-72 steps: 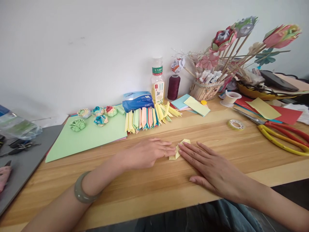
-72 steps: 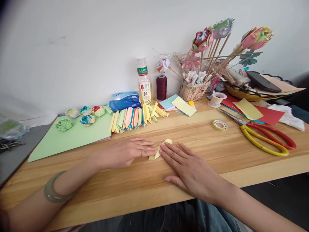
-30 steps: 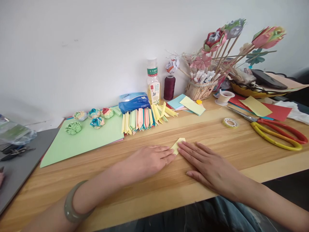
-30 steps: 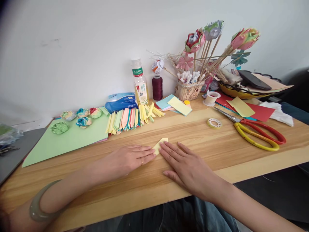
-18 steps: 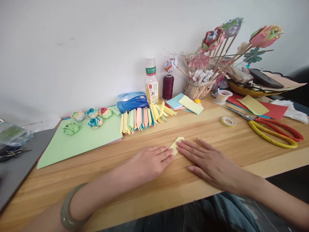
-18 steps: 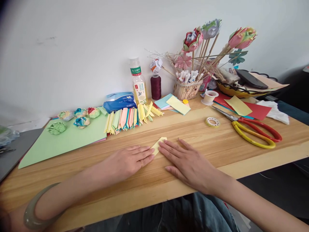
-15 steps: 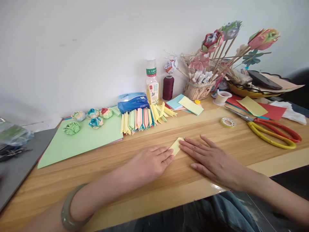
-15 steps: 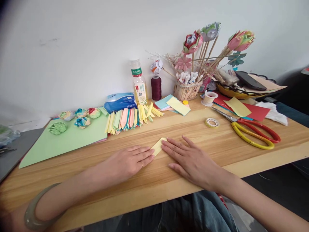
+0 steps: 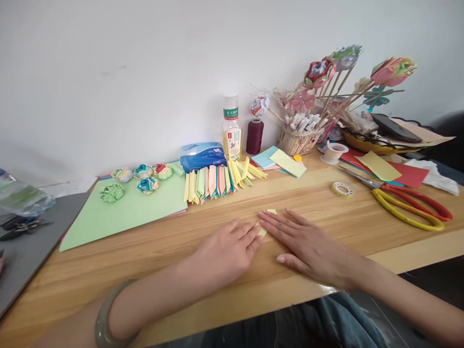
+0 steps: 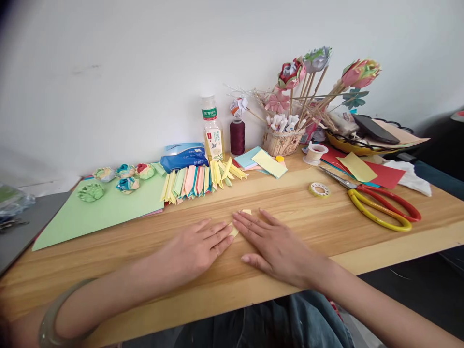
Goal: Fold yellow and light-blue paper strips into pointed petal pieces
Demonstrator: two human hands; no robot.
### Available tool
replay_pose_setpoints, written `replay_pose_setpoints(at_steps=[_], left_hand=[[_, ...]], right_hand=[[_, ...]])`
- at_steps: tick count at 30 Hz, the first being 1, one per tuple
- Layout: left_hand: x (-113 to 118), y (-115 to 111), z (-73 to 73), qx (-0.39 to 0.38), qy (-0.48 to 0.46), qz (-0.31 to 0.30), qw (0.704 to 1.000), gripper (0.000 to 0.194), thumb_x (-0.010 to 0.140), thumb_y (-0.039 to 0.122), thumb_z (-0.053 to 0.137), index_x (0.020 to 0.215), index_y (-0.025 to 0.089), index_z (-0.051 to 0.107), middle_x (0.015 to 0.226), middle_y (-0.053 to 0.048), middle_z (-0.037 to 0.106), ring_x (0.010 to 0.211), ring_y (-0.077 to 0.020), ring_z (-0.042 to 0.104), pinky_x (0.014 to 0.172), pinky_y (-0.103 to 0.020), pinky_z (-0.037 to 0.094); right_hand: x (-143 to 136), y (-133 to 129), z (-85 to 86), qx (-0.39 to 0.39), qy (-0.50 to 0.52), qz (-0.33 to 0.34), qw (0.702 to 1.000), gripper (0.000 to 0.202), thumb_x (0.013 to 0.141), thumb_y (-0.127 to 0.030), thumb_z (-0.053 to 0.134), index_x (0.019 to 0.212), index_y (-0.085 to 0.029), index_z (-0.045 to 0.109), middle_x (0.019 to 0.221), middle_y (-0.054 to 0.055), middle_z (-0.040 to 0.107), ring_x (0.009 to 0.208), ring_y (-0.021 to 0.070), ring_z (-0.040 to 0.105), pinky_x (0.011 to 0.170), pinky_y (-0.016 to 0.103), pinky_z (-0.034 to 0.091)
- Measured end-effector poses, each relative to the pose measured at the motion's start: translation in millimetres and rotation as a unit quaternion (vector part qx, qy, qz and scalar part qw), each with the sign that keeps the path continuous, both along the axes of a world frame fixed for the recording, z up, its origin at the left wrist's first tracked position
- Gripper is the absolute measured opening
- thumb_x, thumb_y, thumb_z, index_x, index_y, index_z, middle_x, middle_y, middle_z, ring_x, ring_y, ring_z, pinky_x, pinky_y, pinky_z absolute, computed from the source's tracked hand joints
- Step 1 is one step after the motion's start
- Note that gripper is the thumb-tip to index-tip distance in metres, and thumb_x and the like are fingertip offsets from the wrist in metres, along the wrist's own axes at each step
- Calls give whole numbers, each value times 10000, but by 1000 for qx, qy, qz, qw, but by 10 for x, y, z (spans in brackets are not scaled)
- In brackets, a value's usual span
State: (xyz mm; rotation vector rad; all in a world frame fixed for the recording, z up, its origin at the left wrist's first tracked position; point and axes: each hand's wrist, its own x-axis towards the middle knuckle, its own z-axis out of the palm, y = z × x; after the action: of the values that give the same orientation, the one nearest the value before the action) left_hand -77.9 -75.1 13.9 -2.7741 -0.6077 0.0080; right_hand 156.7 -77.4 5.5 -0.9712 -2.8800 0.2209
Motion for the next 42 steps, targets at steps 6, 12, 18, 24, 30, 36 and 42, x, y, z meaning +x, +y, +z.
replay_pose_setpoints(at_steps=[6,12,18,24,30,36,42], left_hand=[[60,-224,-77,39,-7,51,998,368,897,189,450,1227,66,556,1281,-182,526,1172,-285,526,928,-411,427],[31,-349,-145,-5,-10,97,995,403,885,199,406,1213,27,565,1297,-204,506,1198,-314,492,918,-464,434],[1,-239,211,-60,-5,101,993,176,827,95,511,908,88,668,863,-137,694,878,-276,627,758,-406,497],[233,-18,239,-143,-120,133,973,145,872,269,569,917,133,597,965,-78,622,928,-236,574,716,-345,510],[278,80,11,-156,-168,154,961,100,882,221,522,865,142,581,893,-60,610,888,-214,572,736,-342,497],[270,95,4,-178,-209,194,942,62,854,203,510,875,164,553,862,-39,615,843,-197,581,716,-325,484],[290,116,10,-182,-202,203,941,138,850,301,541,877,166,545,873,-51,614,846,-214,564,708,-341,481]], right_hand=[[144,98,-4,-36,3,-18,999,628,941,-459,362,1464,-231,100,1498,72,223,1372,247,188,1094,556,163],[100,67,45,-44,3,-14,999,653,934,-474,371,1465,-222,87,1497,89,216,1374,259,176,1085,573,172],[90,55,63,-33,-6,-24,999,656,936,-498,345,1467,-210,89,1502,85,200,1379,264,164,1089,581,161],[70,31,16,-8,14,-32,999,679,919,-528,367,1462,-183,149,1491,94,258,1378,276,177,1083,564,204],[121,142,52,26,63,-36,997,514,921,-461,408,1345,-173,445,1432,149,373,1318,302,308,1014,523,337],[98,354,177,5,84,19,996,304,957,-280,355,1033,-167,627,967,97,622,914,202,547,804,360,463],[52,496,206,0,59,54,997,258,952,-251,365,987,-148,598,895,91,592,852,194,529,736,324,449]])
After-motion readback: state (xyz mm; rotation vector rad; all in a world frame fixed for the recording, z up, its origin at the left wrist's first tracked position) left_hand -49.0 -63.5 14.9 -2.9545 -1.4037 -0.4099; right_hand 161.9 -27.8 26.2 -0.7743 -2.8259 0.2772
